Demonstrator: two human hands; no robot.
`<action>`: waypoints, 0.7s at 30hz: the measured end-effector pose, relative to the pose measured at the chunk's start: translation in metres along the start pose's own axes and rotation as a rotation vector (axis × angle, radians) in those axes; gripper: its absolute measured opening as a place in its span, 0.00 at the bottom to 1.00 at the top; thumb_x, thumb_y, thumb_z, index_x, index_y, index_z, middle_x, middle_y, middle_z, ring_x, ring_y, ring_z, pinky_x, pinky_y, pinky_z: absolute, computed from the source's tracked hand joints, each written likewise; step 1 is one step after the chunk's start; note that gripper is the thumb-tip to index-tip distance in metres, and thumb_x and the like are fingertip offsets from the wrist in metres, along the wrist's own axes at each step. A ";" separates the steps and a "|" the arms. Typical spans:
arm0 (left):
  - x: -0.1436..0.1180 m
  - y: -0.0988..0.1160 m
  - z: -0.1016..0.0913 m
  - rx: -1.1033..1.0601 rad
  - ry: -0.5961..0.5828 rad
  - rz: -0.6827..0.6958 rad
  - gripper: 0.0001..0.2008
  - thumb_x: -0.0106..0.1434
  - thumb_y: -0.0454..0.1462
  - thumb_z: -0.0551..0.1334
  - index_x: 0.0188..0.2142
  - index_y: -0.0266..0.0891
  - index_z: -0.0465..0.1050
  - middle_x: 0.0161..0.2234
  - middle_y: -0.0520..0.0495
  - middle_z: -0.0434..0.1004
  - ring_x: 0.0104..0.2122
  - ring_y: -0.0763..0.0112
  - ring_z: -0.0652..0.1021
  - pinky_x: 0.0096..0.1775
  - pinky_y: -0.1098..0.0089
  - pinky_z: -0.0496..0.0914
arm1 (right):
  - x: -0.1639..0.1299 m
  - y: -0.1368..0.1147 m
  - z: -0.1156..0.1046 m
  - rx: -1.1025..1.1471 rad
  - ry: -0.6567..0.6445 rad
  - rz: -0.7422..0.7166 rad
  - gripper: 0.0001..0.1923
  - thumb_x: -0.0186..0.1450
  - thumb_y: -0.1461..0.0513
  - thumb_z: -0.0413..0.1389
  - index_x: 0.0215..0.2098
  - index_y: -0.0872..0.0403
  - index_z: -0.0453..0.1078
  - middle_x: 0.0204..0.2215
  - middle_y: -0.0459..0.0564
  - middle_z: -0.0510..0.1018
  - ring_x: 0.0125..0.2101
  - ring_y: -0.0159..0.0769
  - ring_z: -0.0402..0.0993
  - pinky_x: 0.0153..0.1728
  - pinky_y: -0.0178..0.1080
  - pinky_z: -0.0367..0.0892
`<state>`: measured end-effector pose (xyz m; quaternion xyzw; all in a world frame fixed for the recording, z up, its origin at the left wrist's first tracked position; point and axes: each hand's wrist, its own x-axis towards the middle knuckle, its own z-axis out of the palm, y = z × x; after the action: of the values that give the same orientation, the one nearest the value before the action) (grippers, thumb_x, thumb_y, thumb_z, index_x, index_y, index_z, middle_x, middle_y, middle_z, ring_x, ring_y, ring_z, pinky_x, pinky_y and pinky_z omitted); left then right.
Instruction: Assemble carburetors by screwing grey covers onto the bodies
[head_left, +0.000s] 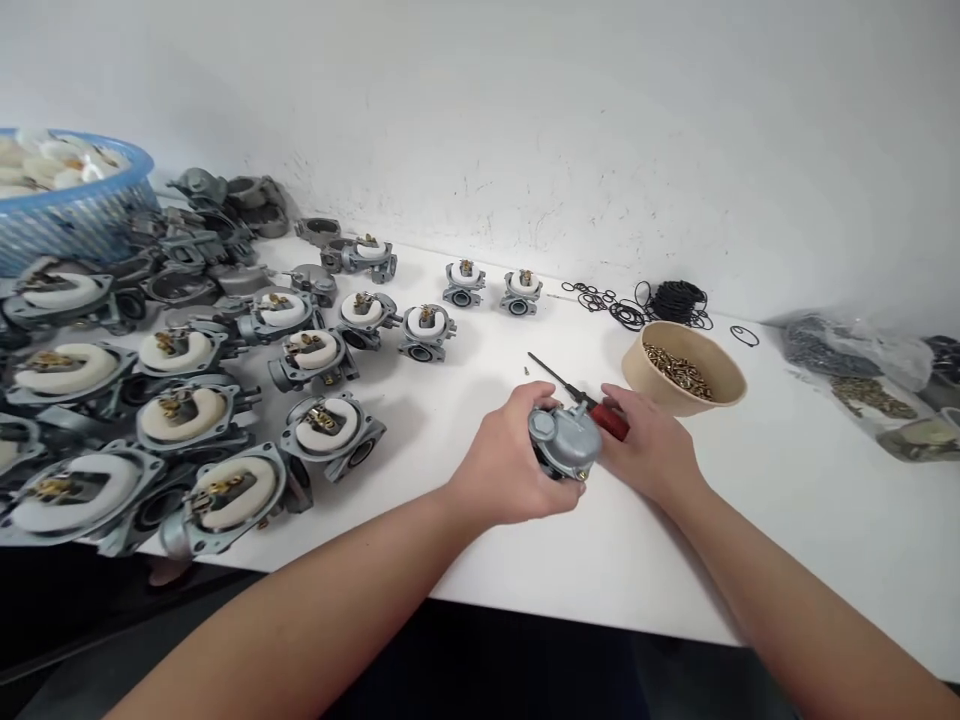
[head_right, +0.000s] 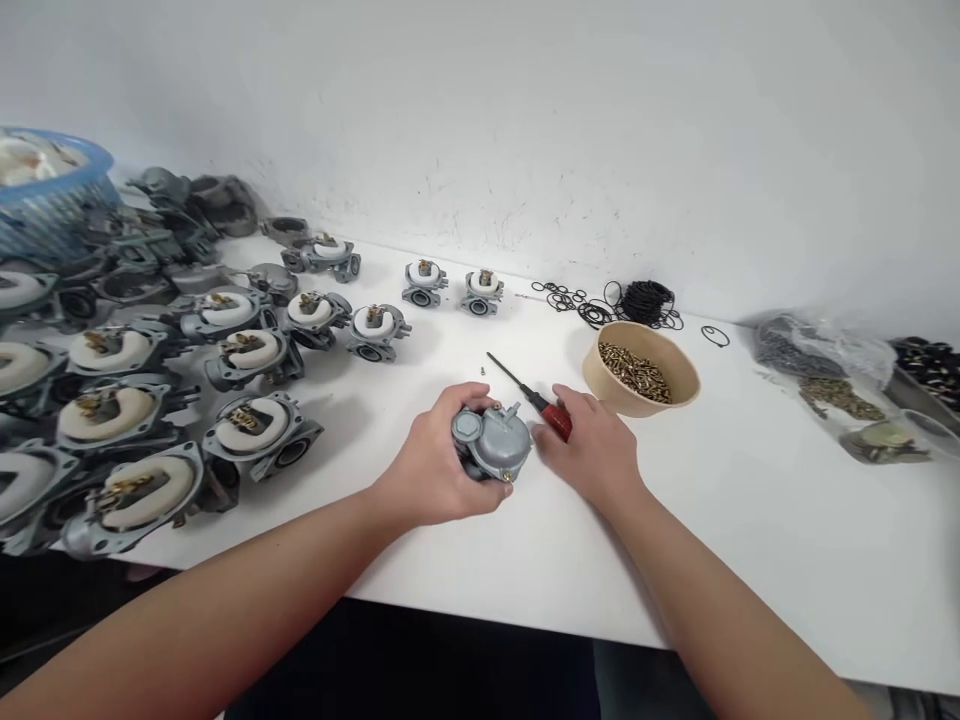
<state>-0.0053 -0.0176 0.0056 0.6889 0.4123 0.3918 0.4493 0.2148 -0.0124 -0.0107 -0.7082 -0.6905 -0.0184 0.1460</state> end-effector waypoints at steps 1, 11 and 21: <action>0.001 -0.001 0.000 0.008 0.016 0.008 0.42 0.43 0.39 0.72 0.57 0.42 0.57 0.52 0.44 0.73 0.47 0.59 0.78 0.48 0.64 0.73 | 0.000 -0.001 0.001 0.007 -0.003 0.002 0.21 0.62 0.52 0.54 0.52 0.49 0.69 0.47 0.51 0.78 0.46 0.49 0.74 0.39 0.47 0.68; 0.004 -0.007 -0.001 0.007 0.080 0.019 0.43 0.42 0.38 0.73 0.56 0.42 0.57 0.52 0.44 0.72 0.45 0.59 0.79 0.47 0.64 0.73 | -0.001 0.010 -0.002 0.221 0.241 0.054 0.12 0.61 0.54 0.54 0.40 0.52 0.72 0.36 0.49 0.80 0.37 0.42 0.76 0.38 0.44 0.70; 0.005 -0.010 -0.001 -0.019 0.058 0.009 0.43 0.41 0.41 0.73 0.57 0.44 0.58 0.51 0.45 0.72 0.46 0.58 0.78 0.46 0.62 0.74 | -0.013 0.022 -0.077 0.764 1.099 0.112 0.23 0.45 0.59 0.71 0.38 0.57 0.73 0.29 0.49 0.76 0.29 0.42 0.76 0.35 0.50 0.74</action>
<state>-0.0067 -0.0099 -0.0028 0.6748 0.4182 0.4178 0.4418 0.2495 -0.0427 0.0561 -0.5292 -0.4360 -0.1230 0.7174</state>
